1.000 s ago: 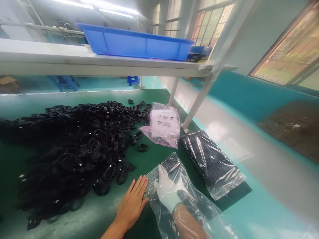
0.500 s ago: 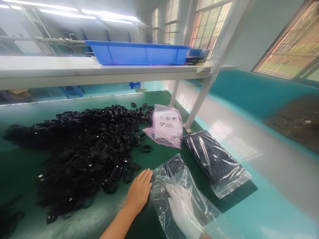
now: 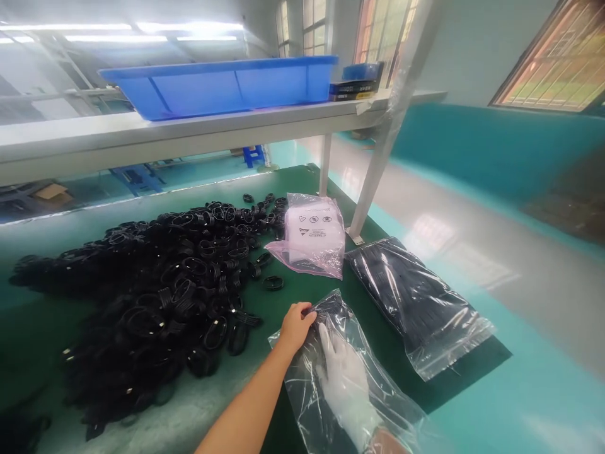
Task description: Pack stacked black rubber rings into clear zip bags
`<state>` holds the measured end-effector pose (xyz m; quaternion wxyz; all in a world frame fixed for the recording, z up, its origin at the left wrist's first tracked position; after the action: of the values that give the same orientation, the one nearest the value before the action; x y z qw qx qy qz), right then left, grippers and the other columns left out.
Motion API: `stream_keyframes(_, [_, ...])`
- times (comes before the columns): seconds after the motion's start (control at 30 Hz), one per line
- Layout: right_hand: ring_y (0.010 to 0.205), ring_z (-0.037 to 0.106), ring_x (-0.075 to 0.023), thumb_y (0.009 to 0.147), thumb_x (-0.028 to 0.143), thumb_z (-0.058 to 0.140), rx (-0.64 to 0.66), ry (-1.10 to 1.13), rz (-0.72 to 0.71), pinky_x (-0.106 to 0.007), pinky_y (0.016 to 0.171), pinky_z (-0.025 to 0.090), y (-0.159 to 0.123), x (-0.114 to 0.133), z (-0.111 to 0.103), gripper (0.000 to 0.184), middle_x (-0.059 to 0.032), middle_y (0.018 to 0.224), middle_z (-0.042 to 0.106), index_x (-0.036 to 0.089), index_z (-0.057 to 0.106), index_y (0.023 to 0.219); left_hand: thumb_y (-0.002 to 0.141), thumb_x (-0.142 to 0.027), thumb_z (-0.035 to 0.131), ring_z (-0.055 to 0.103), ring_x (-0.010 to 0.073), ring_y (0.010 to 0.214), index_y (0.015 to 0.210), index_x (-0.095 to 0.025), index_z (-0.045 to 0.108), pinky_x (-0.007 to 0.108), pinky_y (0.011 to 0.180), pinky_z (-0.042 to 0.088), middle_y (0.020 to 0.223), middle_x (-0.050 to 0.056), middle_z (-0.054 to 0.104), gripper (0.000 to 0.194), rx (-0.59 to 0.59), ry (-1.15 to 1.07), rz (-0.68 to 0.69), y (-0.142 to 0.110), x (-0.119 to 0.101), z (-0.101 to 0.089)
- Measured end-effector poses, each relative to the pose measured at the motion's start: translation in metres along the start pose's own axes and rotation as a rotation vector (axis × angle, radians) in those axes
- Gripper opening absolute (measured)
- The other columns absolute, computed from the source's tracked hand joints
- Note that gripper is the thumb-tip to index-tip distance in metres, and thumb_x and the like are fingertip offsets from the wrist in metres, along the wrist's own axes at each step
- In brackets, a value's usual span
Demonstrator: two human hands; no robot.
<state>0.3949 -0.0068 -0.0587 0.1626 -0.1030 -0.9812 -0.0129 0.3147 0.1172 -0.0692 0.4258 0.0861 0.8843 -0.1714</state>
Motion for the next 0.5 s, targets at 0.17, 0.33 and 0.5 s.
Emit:
stream_keyframes(0.17, [0.106, 0.049, -0.0290, 0.073, 0.018, 0.045, 0.138, -0.084, 0.061, -0.041, 0.080, 0.042, 0.004, -0.003, 0.012, 0.071, -0.0126, 0.129, 0.045, 0.029, 0.019, 0.138, 0.068, -0.030, 0.057, 0.055, 0.0143, 0.076, 0.095, -0.019, 0.062, 0.027, 0.073, 0.043, 0.090, 0.004, 0.060, 0.030, 0.009, -0.026, -0.050, 0.006, 0.008, 0.005])
stream_keyframes(0.33, [0.102, 0.051, -0.0300, 0.075, 0.022, 0.045, 0.116, -0.091, 0.044, -0.041, 0.075, 0.043, 0.005, -0.001, 0.012, 0.067, -0.0154, 0.129, 0.044, 0.024, 0.020, 0.138, 0.067, -0.029, 0.058, 0.055, 0.0139, 0.076, 0.095, -0.020, 0.062, 0.027, 0.073, 0.043, 0.092, 0.004, 0.060, 0.030, 0.010, -0.048, -0.056, 0.008, 0.009, 0.006])
stream_keyframes(0.5, [0.108, 0.049, -0.0296, 0.078, 0.022, 0.040, 0.000, 0.040, -0.009, -0.045, 0.082, 0.042, -0.004, -0.004, 0.006, 0.065, -0.0102, 0.131, 0.044, 0.026, 0.017, 0.139, 0.076, -0.031, 0.051, 0.058, 0.0133, 0.080, 0.108, -0.017, 0.055, 0.028, 0.077, 0.045, 0.103, 0.008, 0.060, 0.036, -0.017, -0.084, -0.024, -0.002, 0.010, -0.024])
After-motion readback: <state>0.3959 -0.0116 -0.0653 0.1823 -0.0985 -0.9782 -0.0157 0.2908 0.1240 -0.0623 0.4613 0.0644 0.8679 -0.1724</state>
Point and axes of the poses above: each hand's wrist, its own y-axis towards the middle knuckle, its own z-axis out of the palm, x = y × z, the point moved 10 cm from there along y, towards the middle knuckle
